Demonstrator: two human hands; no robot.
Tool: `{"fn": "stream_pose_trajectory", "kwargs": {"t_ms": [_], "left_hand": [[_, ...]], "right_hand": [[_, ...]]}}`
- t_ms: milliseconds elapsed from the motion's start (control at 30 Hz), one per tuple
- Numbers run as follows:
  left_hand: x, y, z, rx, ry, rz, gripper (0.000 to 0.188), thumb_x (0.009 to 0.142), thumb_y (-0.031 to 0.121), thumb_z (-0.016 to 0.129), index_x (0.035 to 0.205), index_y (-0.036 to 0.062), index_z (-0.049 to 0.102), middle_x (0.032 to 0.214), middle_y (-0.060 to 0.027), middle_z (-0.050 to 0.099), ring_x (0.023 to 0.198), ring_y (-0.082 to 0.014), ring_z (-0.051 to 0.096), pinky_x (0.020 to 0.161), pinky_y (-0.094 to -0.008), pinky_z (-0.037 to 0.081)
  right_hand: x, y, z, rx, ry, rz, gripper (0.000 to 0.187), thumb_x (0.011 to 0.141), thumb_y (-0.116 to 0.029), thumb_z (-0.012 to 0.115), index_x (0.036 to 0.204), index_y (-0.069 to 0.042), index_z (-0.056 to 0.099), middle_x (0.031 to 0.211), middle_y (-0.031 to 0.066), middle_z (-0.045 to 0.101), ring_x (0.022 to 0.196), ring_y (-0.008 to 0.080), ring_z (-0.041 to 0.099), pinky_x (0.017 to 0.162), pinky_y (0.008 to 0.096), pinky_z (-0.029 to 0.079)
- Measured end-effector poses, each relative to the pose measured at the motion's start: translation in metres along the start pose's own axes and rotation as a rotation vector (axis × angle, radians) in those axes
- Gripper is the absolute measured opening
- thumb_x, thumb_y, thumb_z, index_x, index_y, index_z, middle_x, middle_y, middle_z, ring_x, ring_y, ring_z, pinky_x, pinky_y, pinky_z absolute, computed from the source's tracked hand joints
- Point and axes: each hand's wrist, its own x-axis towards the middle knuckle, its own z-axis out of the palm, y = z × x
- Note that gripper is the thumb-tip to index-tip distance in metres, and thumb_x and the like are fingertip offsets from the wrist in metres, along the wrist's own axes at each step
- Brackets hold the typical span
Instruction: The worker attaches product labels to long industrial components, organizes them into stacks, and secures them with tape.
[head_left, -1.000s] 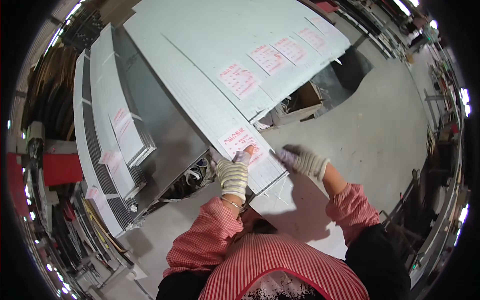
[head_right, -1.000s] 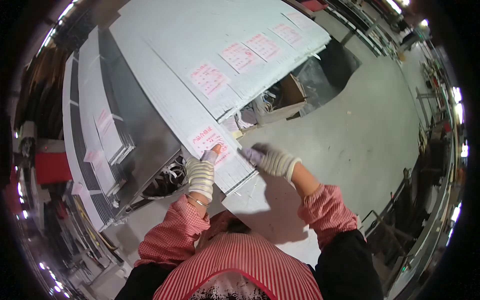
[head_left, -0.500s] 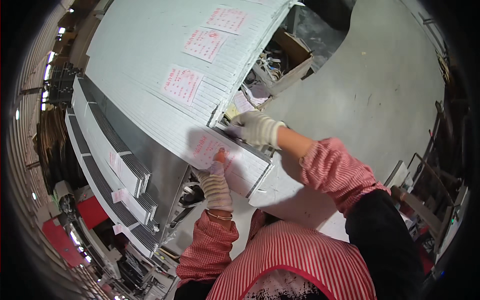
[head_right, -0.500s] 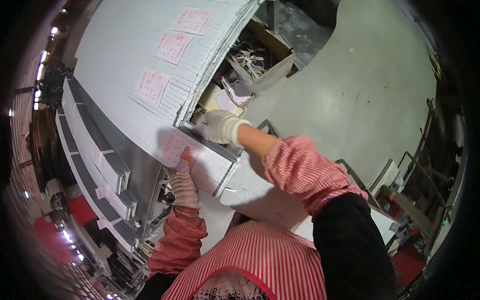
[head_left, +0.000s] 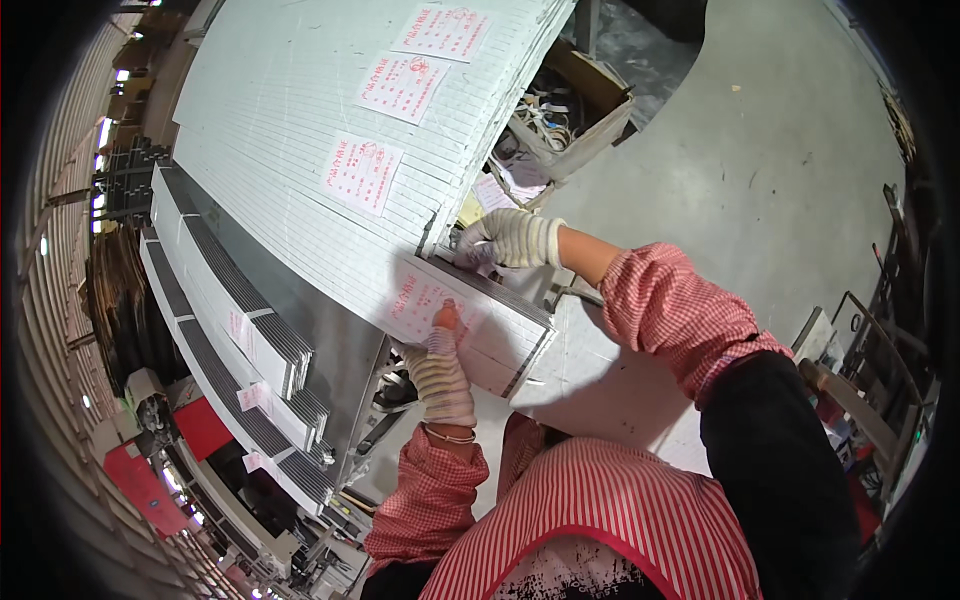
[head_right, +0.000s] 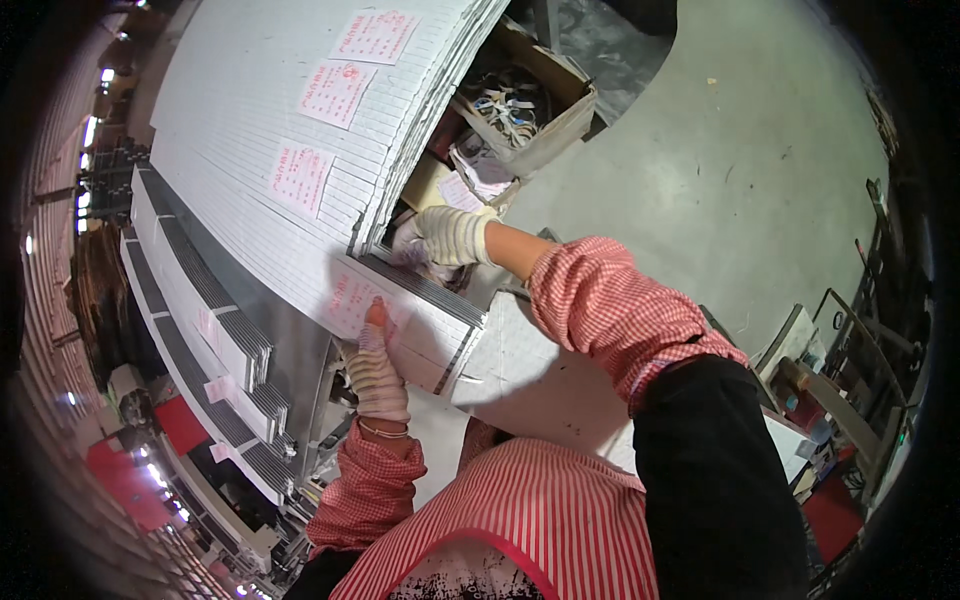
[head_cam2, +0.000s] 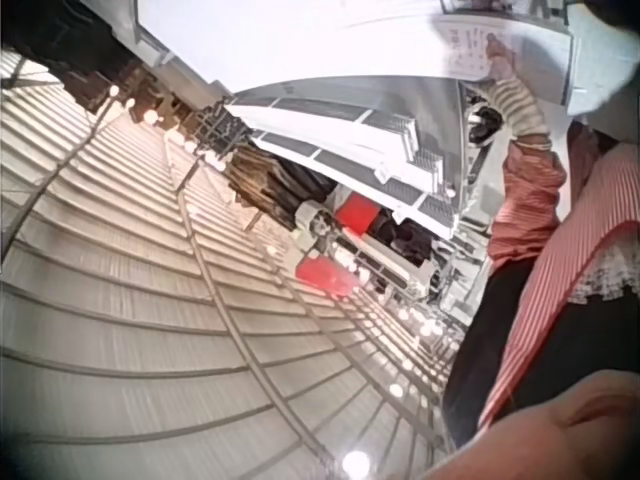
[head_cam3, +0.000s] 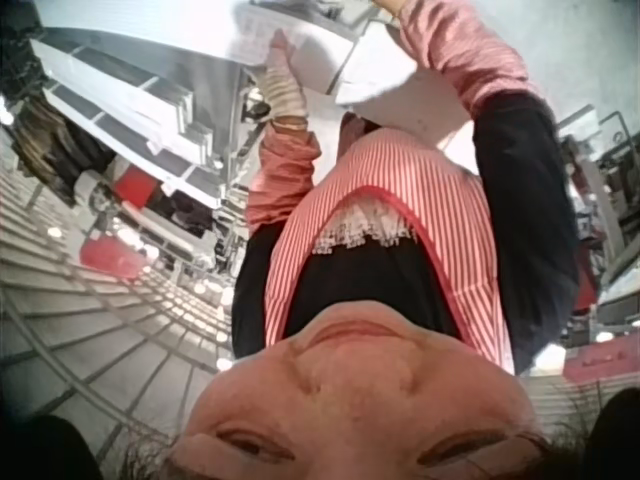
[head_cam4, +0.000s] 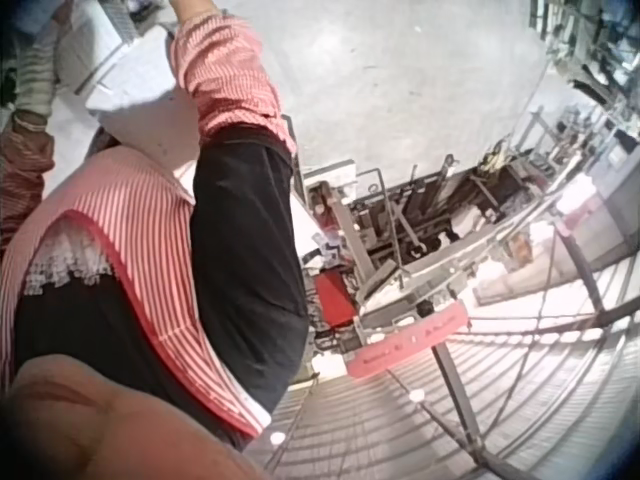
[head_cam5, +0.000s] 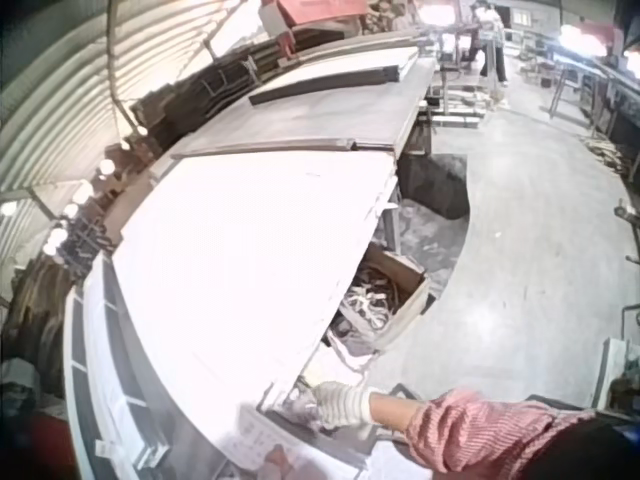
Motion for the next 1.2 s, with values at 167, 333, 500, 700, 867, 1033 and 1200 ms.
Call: {"fn": "stream_pose_trajectory", "kwargs": {"t_ms": [167, 333, 500, 700, 867, 1033, 1200], "left_hand": [[0.003, -0.005, -0.008, -0.020, 0.002, 0.032, 0.079, 0.081, 0.030, 0.075, 0.143, 0.0032, 0.034, 0.127, -0.0108, 0.052, 0.110, -0.0222, 0.051, 0.096, -0.0341, 0.044], [0.007, -0.012, -0.009, 0.049, 0.017, 0.035, 0.075, 0.081, 0.030, 0.076, 0.140, 0.0035, 0.038, 0.124, -0.0105, 0.054, 0.105, -0.0215, 0.054, 0.093, -0.0332, 0.045], [0.005, -0.009, -0.004, -0.073, 0.007, 0.001, 0.084, 0.076, 0.024, 0.079, 0.142, 0.0042, 0.030, 0.121, -0.0103, 0.054, 0.103, -0.0210, 0.056, 0.091, -0.0338, 0.048], [0.004, 0.000, -0.006, -0.229, -0.004, 0.035, 0.081, 0.079, 0.015, 0.075, 0.143, 0.0045, 0.027, 0.122, -0.0101, 0.053, 0.105, -0.0202, 0.056, 0.092, -0.0332, 0.049], [-0.010, 0.004, -0.004, -0.438, -0.109, 0.044, 0.073, 0.083, 0.010, 0.072, 0.142, 0.0041, 0.029, 0.122, -0.0116, 0.054, 0.104, -0.0201, 0.057, 0.090, -0.0319, 0.050], [-0.024, -0.012, -0.011, -0.350, -0.025, -0.011, 0.062, 0.084, 0.017, 0.074, 0.136, 0.0055, 0.040, 0.114, -0.0095, 0.060, 0.102, -0.0164, 0.057, 0.090, -0.0329, 0.047], [-0.042, 0.028, -0.074, -0.381, -0.021, 0.154, 0.072, 0.072, -0.002, 0.079, 0.129, 0.0064, 0.036, 0.109, -0.0057, 0.055, 0.099, -0.0179, 0.057, 0.085, -0.0281, 0.052]], "right_hand": [[0.008, -0.023, 0.011, -0.275, 0.174, -0.048, 0.037, 0.087, -0.044, 0.068, 0.098, -0.008, 0.073, 0.075, 0.0033, 0.069, 0.063, 0.0112, 0.061, 0.058, 0.0273, 0.050], [0.005, -0.025, 0.010, -0.304, 0.239, -0.009, 0.046, 0.083, -0.053, 0.069, 0.091, -0.008, 0.074, 0.067, 0.0032, 0.066, 0.059, 0.0116, 0.059, 0.054, 0.0288, 0.048], [-0.003, -0.028, 0.003, -0.273, 0.154, 0.105, 0.052, 0.086, -0.055, 0.065, 0.099, -0.005, 0.071, 0.071, 0.0042, 0.065, 0.060, 0.0105, 0.059, 0.053, 0.0266, 0.049], [-0.066, -0.060, 0.050, -0.541, 0.234, 0.051, 0.070, 0.091, -0.067, 0.045, 0.108, -0.002, 0.066, 0.089, 0.0180, 0.068, 0.082, 0.0333, 0.066, 0.074, 0.0399, 0.051], [-0.086, -0.088, 0.067, -0.631, 0.245, 0.144, 0.062, 0.094, -0.057, 0.046, 0.104, 0.001, 0.065, 0.082, 0.0246, 0.066, 0.084, 0.0380, 0.064, 0.078, 0.0412, 0.050], [-0.103, -0.095, 0.076, -0.634, 0.300, 0.061, 0.042, 0.096, -0.040, 0.055, 0.105, 0.000, 0.063, 0.091, 0.0156, 0.068, 0.087, 0.0278, 0.065, 0.075, 0.0344, 0.049], [-0.134, -0.169, 0.092, 0.074, -0.032, -0.218, 0.057, 0.089, -0.036, 0.069, 0.131, -0.004, 0.048, 0.102, 0.0037, 0.059, 0.079, 0.0117, 0.051, 0.074, 0.0229, 0.044]]}}
